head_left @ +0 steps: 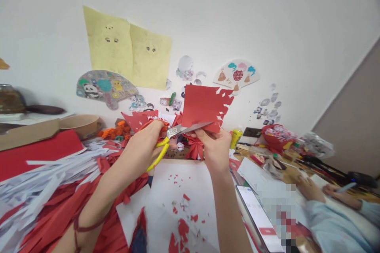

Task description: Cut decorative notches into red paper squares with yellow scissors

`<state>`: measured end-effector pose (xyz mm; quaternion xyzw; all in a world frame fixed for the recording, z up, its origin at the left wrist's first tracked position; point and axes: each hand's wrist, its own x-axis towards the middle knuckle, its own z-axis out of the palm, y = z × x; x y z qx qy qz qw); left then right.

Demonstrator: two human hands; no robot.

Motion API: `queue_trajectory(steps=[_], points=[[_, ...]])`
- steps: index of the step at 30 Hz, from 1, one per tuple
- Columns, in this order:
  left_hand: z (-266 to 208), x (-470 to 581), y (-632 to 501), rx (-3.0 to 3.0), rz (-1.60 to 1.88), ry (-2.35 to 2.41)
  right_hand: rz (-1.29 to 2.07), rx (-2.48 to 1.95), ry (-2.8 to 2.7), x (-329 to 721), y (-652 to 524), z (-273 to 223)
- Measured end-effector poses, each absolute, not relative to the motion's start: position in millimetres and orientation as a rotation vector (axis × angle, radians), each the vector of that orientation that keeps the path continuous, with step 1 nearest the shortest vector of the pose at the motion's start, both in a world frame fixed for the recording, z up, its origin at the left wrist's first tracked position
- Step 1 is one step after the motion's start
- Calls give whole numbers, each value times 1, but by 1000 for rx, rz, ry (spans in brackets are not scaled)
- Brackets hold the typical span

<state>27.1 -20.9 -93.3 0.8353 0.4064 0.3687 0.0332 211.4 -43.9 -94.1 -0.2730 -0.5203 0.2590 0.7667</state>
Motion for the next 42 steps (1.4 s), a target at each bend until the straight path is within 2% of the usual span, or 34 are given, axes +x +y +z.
queue_trajectory(steps=[18,31,42], points=[[-94,23,-22,2618,1110,1270,494,-672,-1210,218,-52,-89],[-98,40,-20,2395,1245,1209,568,-534,-973,193,-38,-99],[-101,45,-19,2426,1211,1232,437,-537,-888,185,-34,-103]])
